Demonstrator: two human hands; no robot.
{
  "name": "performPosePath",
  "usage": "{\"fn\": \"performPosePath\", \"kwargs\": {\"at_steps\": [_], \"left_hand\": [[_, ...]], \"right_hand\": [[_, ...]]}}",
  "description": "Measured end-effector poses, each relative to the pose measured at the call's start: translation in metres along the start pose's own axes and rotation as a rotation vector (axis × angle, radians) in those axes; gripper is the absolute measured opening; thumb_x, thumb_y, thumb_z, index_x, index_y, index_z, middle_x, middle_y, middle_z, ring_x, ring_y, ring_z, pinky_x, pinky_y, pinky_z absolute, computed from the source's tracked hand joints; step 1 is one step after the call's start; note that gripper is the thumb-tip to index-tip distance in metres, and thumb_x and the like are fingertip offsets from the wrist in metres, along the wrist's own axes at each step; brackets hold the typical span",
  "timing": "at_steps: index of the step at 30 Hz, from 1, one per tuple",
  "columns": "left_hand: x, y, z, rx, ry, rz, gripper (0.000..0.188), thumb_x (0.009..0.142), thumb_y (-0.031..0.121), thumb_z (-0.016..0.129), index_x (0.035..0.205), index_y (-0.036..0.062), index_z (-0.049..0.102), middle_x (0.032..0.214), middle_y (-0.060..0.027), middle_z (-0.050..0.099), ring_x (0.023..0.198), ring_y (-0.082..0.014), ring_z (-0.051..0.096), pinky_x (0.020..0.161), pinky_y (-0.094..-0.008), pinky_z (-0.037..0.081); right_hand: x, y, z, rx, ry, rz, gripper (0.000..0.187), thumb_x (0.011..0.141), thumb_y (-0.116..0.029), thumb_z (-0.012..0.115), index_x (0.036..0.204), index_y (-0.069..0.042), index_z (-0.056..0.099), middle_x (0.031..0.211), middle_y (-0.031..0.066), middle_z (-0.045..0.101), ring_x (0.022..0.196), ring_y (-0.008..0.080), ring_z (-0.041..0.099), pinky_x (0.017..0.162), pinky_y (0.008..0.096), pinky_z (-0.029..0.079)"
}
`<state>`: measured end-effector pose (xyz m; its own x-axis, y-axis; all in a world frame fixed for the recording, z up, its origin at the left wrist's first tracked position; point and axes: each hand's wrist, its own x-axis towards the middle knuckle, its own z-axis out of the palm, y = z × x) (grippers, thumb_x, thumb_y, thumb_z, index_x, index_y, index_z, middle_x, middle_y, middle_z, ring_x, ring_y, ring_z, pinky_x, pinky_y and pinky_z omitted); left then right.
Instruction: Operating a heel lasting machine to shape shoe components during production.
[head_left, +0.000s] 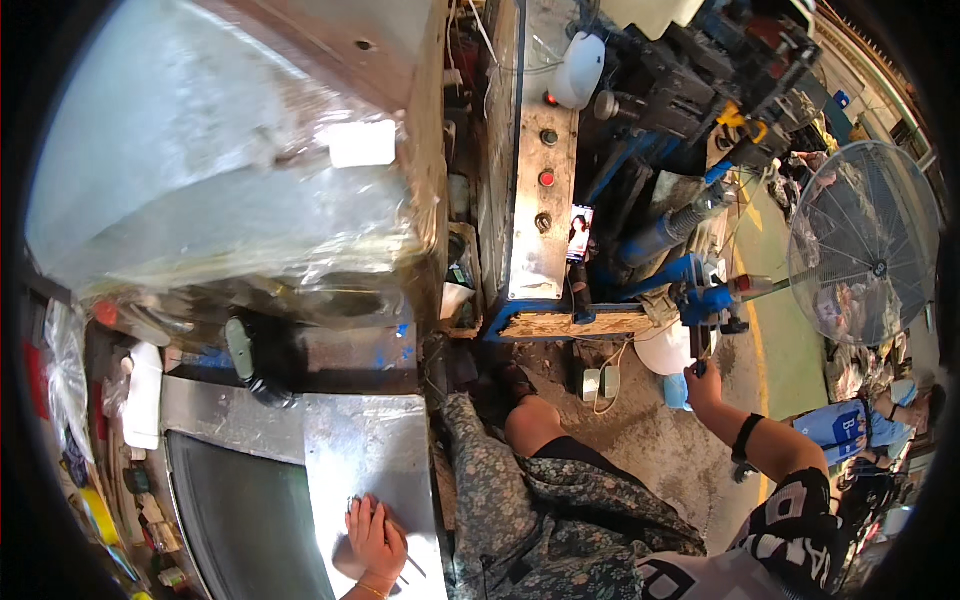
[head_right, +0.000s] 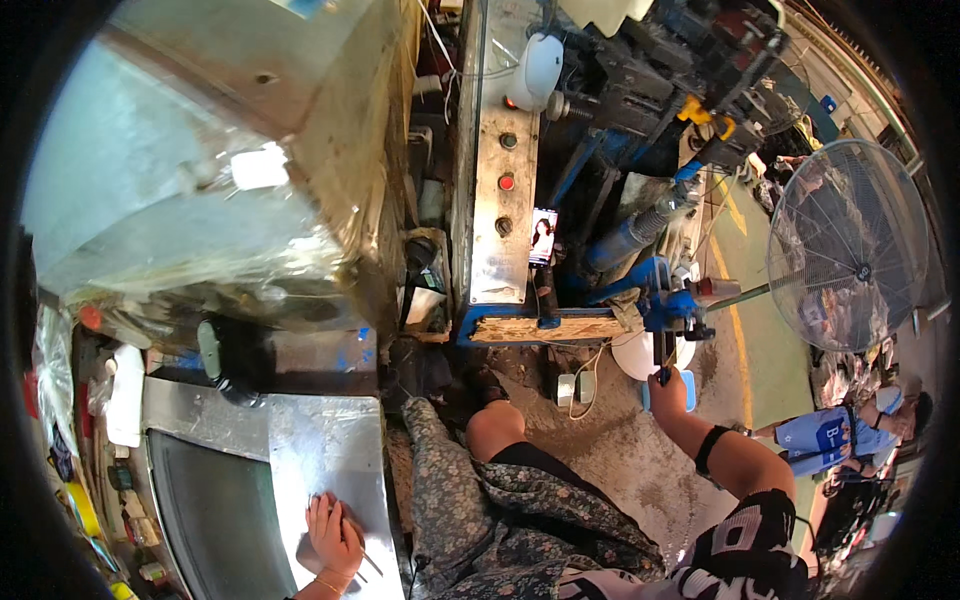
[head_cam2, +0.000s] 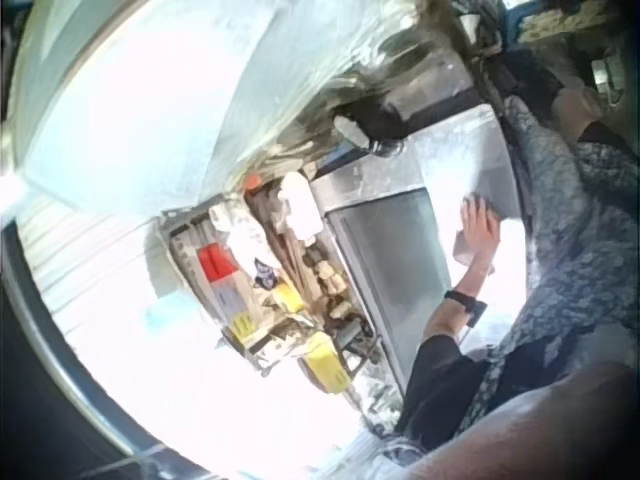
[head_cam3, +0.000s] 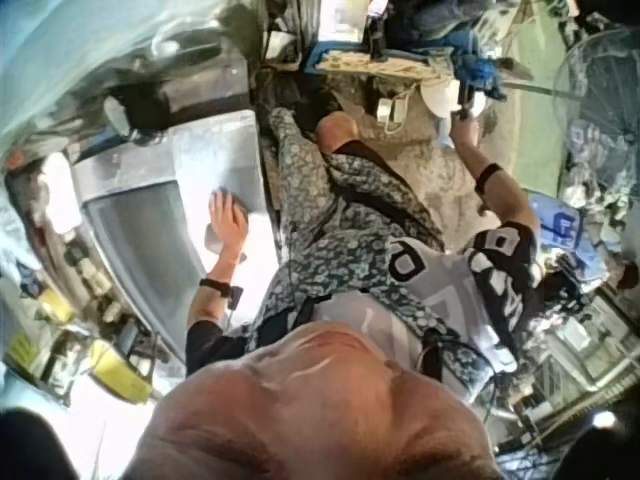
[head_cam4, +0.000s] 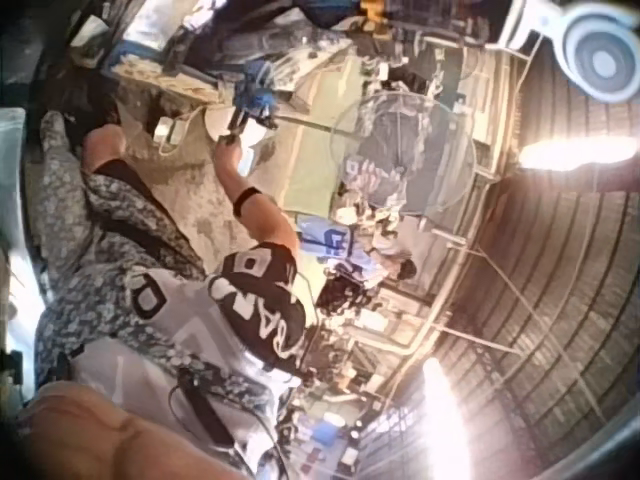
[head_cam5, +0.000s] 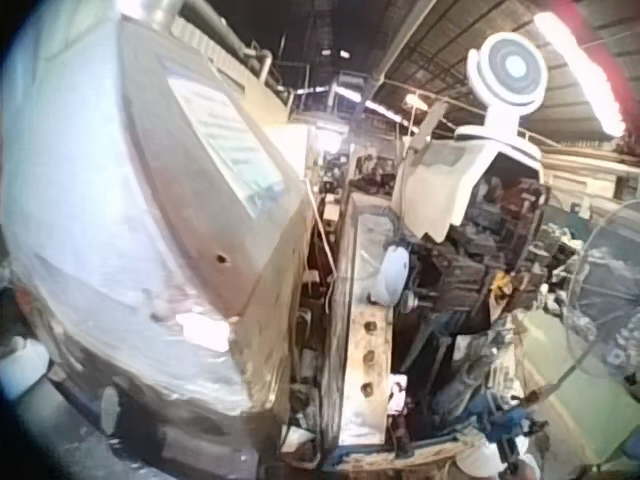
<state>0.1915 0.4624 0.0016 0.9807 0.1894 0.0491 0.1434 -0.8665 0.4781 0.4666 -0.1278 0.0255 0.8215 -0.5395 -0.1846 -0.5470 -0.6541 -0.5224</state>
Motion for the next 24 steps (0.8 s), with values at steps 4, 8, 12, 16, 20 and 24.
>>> {"fn": "performPosePath", "kwargs": {"at_steps": [4, 8, 12, 16, 20, 24], "left_hand": [[-0.005, -0.001, -0.004, 0.044, -0.039, -0.040, 0.036, 0.088, 0.011, 0.051, 0.119, -0.0061, 0.061, 0.138, -0.0252, 0.051, 0.134, -0.0460, 0.040, 0.114, -0.0593, 0.022], [-0.001, 0.003, -0.004, 0.060, -0.015, -0.028, 0.040, 0.087, 0.012, 0.052, 0.122, -0.0056, 0.060, 0.136, -0.0251, 0.052, 0.132, -0.0471, 0.042, 0.113, -0.0612, 0.024], [0.002, 0.004, -0.005, 0.047, 0.005, 0.010, 0.041, 0.085, 0.010, 0.052, 0.122, -0.0062, 0.059, 0.138, -0.0266, 0.050, 0.132, -0.0491, 0.041, 0.113, -0.0619, 0.022], [0.001, 0.003, -0.002, -0.060, 0.119, 0.069, 0.042, 0.081, 0.005, 0.057, 0.122, -0.0061, 0.058, 0.135, -0.0292, 0.051, 0.130, -0.0478, 0.044, 0.113, -0.0553, 0.029], [0.016, 0.011, 0.002, 0.017, 0.217, -0.056, 0.052, 0.079, 0.016, 0.067, 0.128, 0.0026, 0.057, 0.147, -0.0264, 0.041, 0.142, -0.0474, 0.027, 0.117, -0.0590, 0.015], [0.098, -0.001, -0.029, 0.074, 0.474, -0.128, 0.084, 0.078, 0.029, 0.075, 0.145, -0.0027, 0.034, 0.155, -0.0253, 0.026, 0.146, -0.0458, 0.016, 0.119, -0.0566, 0.011]], "right_hand": [[-0.007, -0.001, -0.001, -0.065, 0.001, -0.015, 0.025, 0.089, -0.018, 0.064, 0.102, 0.001, 0.054, 0.083, 0.0231, 0.064, 0.077, 0.0424, 0.063, 0.070, 0.0469, 0.048], [-0.002, 0.019, 0.007, -0.196, 0.075, -0.247, 0.028, 0.089, -0.019, 0.063, 0.105, 0.001, 0.053, 0.086, 0.0268, 0.064, 0.082, 0.0478, 0.061, 0.073, 0.0500, 0.048], [0.015, 0.017, 0.014, -0.042, -0.008, -0.126, 0.028, 0.088, -0.021, 0.065, 0.102, 0.001, 0.056, 0.085, 0.0234, 0.065, 0.080, 0.0416, 0.063, 0.070, 0.0466, 0.048], [0.030, 0.013, 0.016, -0.049, 0.149, -0.377, 0.026, 0.085, -0.020, 0.066, 0.099, 0.001, 0.060, 0.087, 0.0245, 0.066, 0.084, 0.0431, 0.064, 0.074, 0.0489, 0.049], [0.024, 0.004, 0.010, 0.099, 0.000, -0.107, 0.031, 0.081, -0.020, 0.068, 0.101, 0.001, 0.059, 0.088, 0.0218, 0.067, 0.085, 0.0393, 0.066, 0.075, 0.0457, 0.050], [0.012, -0.015, 0.018, 0.062, 0.020, -0.142, 0.024, 0.083, -0.014, 0.067, 0.100, -0.001, 0.057, 0.084, 0.0178, 0.066, 0.077, 0.0325, 0.067, 0.070, 0.0415, 0.051]]}}
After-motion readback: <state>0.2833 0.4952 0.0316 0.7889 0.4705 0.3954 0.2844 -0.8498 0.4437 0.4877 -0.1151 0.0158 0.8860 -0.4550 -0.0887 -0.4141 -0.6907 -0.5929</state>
